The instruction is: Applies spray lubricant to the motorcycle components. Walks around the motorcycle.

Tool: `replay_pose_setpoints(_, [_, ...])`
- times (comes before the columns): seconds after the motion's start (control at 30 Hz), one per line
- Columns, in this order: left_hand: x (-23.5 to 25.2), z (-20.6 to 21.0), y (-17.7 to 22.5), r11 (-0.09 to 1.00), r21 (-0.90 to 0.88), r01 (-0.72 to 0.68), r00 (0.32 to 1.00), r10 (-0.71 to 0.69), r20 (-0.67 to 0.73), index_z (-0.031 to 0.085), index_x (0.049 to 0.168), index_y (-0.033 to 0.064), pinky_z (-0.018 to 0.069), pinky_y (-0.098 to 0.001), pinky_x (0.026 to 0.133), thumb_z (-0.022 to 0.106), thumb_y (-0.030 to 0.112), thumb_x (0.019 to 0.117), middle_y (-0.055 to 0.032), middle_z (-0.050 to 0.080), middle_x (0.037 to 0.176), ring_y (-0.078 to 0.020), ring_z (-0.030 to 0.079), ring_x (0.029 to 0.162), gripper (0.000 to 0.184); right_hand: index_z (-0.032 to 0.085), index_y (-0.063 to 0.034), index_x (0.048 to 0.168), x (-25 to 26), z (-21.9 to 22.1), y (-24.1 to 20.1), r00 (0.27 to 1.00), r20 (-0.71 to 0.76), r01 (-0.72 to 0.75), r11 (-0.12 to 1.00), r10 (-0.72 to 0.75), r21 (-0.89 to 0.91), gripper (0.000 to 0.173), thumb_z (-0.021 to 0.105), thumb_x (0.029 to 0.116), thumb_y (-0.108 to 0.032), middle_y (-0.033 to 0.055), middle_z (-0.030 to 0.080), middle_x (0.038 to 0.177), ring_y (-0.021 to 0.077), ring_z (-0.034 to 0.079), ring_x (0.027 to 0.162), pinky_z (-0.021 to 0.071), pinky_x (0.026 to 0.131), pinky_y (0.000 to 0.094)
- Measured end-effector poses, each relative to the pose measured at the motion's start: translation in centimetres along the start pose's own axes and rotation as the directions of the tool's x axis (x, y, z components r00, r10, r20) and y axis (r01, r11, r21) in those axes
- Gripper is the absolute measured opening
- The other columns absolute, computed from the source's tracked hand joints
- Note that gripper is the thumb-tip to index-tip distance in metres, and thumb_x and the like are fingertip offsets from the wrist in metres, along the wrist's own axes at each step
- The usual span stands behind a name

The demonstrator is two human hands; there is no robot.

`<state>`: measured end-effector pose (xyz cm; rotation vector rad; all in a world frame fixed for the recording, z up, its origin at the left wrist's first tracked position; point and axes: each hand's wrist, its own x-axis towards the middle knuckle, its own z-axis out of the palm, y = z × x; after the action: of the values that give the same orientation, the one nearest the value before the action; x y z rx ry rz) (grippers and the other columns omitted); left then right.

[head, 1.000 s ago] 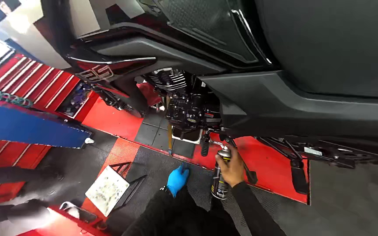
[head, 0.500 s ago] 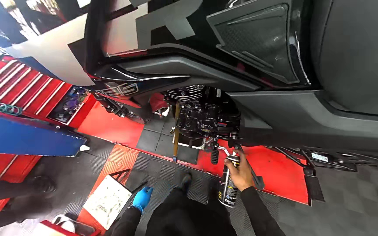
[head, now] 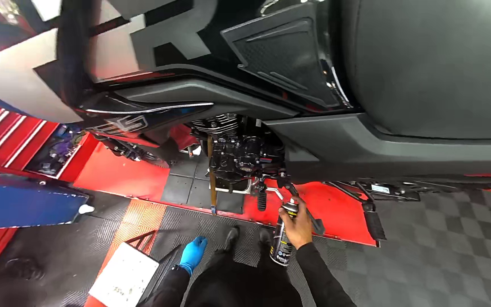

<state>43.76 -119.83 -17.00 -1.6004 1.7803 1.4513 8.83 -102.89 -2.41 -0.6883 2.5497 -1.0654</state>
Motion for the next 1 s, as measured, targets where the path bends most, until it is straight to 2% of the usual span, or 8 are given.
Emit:
replay_pose_setpoints(0.13, [-0.6,1.0,0.1,0.999,0.033,-0.010,1.000,0.011,-0.024,0.064,0.136,0.0134,0.0534,-0.0525,0.101,0.045,0.045,0.1072,-0.0108,0.073,0.119,-0.0262,0.071,0.110,0.047,0.054,-0.0120,0.140,-0.9,-2.6,3.2,0.991,-0.126,-0.049,0.998,0.054,0.041,0.066,0.071,0.0863,-0.046,0.0078,0.072,0.105,0.0208,0.071,0.091,0.0600,0.081,0.0499])
replay_pose_setpoints(0.23, [-1.4,2.3,-0.6,0.996,0.087,0.025,1.000,-0.025,-0.006,0.064,0.135,0.0125,0.0522,-0.0540,0.103,0.044,0.045,0.1075,-0.0124,0.073,0.120,-0.0281,0.070,0.112,0.047,0.052,-0.0137,0.140,-0.1,-4.7,4.4,0.993,-0.094,-0.061,0.988,0.074,0.138,0.064,0.071,0.0864,-0.042,0.0045,0.072,0.098,0.0166,0.071,0.084,0.0615,0.076,0.0457])
replay_pose_setpoints(0.3, [-1.9,3.6,-1.0,0.992,0.095,0.080,0.997,-0.080,-0.004,0.064,0.135,0.0118,0.0507,-0.0554,0.104,0.045,0.046,0.1075,-0.0140,0.072,0.122,-0.0298,0.069,0.115,0.048,0.051,-0.0147,0.141,0.9,-5.6,4.7,0.994,-0.050,-0.084,0.977,0.095,0.194,0.063,0.071,0.0873,-0.040,0.0049,0.072,0.096,0.0175,0.071,0.082,0.0612,0.075,0.0466])
replay_pose_setpoints(0.43, [-3.6,6.4,-0.7,0.989,0.028,0.145,0.988,-0.144,-0.049,0.064,0.136,0.0114,0.0521,-0.0551,0.103,0.043,0.046,0.1080,-0.0137,0.072,0.122,-0.0299,0.069,0.114,0.049,0.049,-0.0184,0.143,3.2,-6.2,5.1,0.989,-0.015,-0.138,0.943,0.150,0.301,0.061,0.071,0.0902,-0.040,0.0086,0.071,0.099,0.0223,0.071,0.085,0.0592,0.077,0.0517])
replay_pose_setpoints(0.6, [-7.2,9.8,2.6,0.986,-0.118,0.121,0.984,-0.135,-0.118,0.063,0.136,0.0086,0.0543,-0.0510,0.101,0.045,0.040,0.1090,-0.0134,0.072,0.121,-0.0271,0.071,0.110,0.045,0.049,-0.0186,0.143,5.6,-6.6,6.3,0.987,0.085,-0.156,0.920,0.134,0.360,0.058,0.070,0.0926,-0.036,0.0105,0.071,0.101,0.0247,0.071,0.088,0.0585,0.077,0.0528])
replay_pose_setpoints(0.7, [-9.1,12.3,3.6,0.980,-0.147,0.131,0.979,-0.152,-0.137,0.064,0.135,0.0087,0.0547,-0.0503,0.100,0.045,0.041,0.1088,-0.0123,0.073,0.120,-0.0261,0.071,0.108,0.045,0.051,-0.0183,0.141,6.4,-7.1,7.5,0.987,0.120,-0.149,0.909,0.110,0.390,0.055,0.070,0.0921,-0.034,0.0091,0.071,0.100,0.0236,0.071,0.087,0.0592,0.076,0.0521])
replay_pose_setpoints(0.83, [-10.5,15.2,3.3,0.972,-0.170,0.163,0.971,-0.188,-0.144,0.064,0.136,0.0092,0.0539,-0.0506,0.101,0.045,0.042,0.1084,-0.0117,0.073,0.121,-0.0261,0.071,0.110,0.046,0.049,-0.0183,0.143,7.2,-7.9,8.3,0.984,0.158,-0.138,0.907,0.080,0.397,0.058,0.069,0.0925,-0.039,0.0085,0.071,0.105,0.0232,0.071,0.092,0.0589,0.080,0.0522])
replay_pose_setpoints(1.0, [-12.2,18.0,2.6,0.951,-0.232,0.206,0.952,-0.250,-0.177,0.064,0.135,0.0088,0.0534,-0.0516,0.102,0.045,0.042,0.1084,-0.0131,0.072,0.121,-0.0269,0.071,0.111,0.047,0.051,-0.0129,0.141,8.0,-8.1,9.8,0.985,0.169,-0.090,0.901,0.019,0.424,0.060,0.067,0.0913,-0.042,0.0081,0.071,0.109,0.0199,0.071,0.098,0.0592,0.086,0.0484])
